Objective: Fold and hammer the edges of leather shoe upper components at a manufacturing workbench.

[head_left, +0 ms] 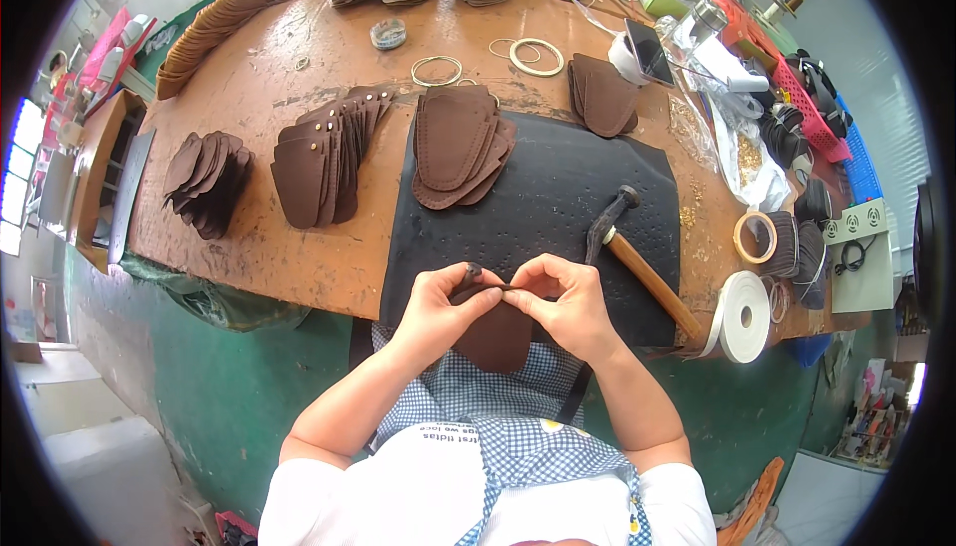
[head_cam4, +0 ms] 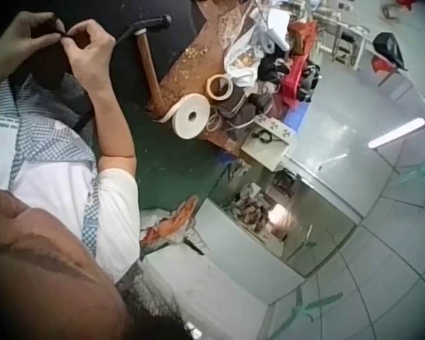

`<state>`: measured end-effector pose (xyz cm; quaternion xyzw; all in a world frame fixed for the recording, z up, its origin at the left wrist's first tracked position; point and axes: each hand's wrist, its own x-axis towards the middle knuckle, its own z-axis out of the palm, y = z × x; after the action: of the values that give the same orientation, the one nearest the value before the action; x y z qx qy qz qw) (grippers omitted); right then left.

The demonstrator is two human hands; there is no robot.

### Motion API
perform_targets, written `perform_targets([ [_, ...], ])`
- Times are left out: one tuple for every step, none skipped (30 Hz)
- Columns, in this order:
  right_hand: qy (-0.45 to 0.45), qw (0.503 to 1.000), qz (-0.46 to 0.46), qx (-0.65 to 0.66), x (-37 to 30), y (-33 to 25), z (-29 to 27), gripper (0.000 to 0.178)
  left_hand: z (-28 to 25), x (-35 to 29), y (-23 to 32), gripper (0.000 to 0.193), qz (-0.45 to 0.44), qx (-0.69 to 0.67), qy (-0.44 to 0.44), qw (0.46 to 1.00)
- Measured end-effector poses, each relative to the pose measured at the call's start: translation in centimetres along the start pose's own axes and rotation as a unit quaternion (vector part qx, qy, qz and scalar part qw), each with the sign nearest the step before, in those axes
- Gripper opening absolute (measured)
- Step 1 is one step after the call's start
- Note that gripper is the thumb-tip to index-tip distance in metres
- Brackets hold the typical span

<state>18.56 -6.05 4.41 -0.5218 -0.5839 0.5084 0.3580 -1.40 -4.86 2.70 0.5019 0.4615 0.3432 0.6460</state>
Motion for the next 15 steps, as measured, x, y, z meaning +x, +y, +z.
perform_targets([
  [0.014, 0.999, 0.014, 0.031, -0.07, 0.33, 0.2, 0.012, 0.11, -0.07, -0.14, 0.016, 0.0, 0.001, -0.001, 1.0],
  [0.029, 0.997, 0.028, 0.063, -0.19, 0.53, 0.37, 0.013, 0.22, -0.12, -0.13, 0.016, -0.035, -0.056, 0.009, 0.998],
  [0.028, 0.997, 0.028, 0.064, -0.4, 0.52, 0.47, 0.013, 0.31, -0.18, -0.08, 0.017, -0.069, -0.114, 0.021, 0.991],
  [0.032, 0.993, 0.045, 0.105, -0.63, 0.51, 0.56, 0.015, 0.28, -0.16, -0.07, 0.017, -0.07, -0.113, 0.021, 0.991],
  [0.035, 0.987, 0.062, 0.146, -0.75, 0.49, 0.6, 0.017, 0.2, -0.08, -0.09, 0.018, -0.075, -0.128, 0.018, 0.989],
  [0.036, 0.987, 0.063, 0.146, -0.83, 0.59, 0.53, 0.017, 0.18, -0.01, -0.15, 0.02, -0.08, -0.143, 0.013, 0.986],
  [0.028, 0.983, 0.067, 0.17, -0.88, 0.73, 0.42, 0.018, 0.15, 0.0, -0.13, 0.02, -0.08, -0.143, 0.012, 0.986],
  [0.021, 0.978, 0.071, 0.194, -0.94, 0.81, 0.34, 0.019, 0.11, -0.03, -0.05, 0.021, -0.083, -0.135, 0.009, 0.987],
  [0.021, 0.978, 0.071, 0.194, -0.91, 0.81, 0.33, 0.019, 0.07, -0.01, 0.01, 0.021, -0.085, -0.127, 0.005, 0.988],
  [0.022, 0.98, 0.071, 0.185, -0.88, 0.79, 0.33, 0.019, 0.1, 0.04, -0.1, 0.021, -0.085, -0.126, 0.005, 0.988],
  [0.022, 0.982, 0.071, 0.175, -0.84, 0.78, 0.32, 0.019, 0.14, 0.12, -0.29, 0.021, -0.076, -0.128, 0.008, 0.989],
  [0.023, 0.982, 0.071, 0.176, -0.84, 0.8, 0.3, 0.019, 0.19, 0.15, -0.39, 0.021, -0.068, -0.13, 0.01, 0.989],
  [0.023, 0.981, 0.072, 0.177, -0.82, 0.83, 0.29, 0.019, 0.2, 0.14, -0.3, 0.021, -0.068, -0.13, 0.01, 0.989],
  [0.024, 0.981, 0.074, 0.178, -0.79, 0.85, 0.27, 0.019, 0.21, 0.13, -0.15, 0.021, -0.069, -0.126, 0.009, 0.99],
  [0.024, 0.981, 0.074, 0.179, -0.78, 0.87, 0.24, 0.019, 0.22, 0.07, -0.06, 0.02, -0.069, -0.123, 0.008, 0.99],
])
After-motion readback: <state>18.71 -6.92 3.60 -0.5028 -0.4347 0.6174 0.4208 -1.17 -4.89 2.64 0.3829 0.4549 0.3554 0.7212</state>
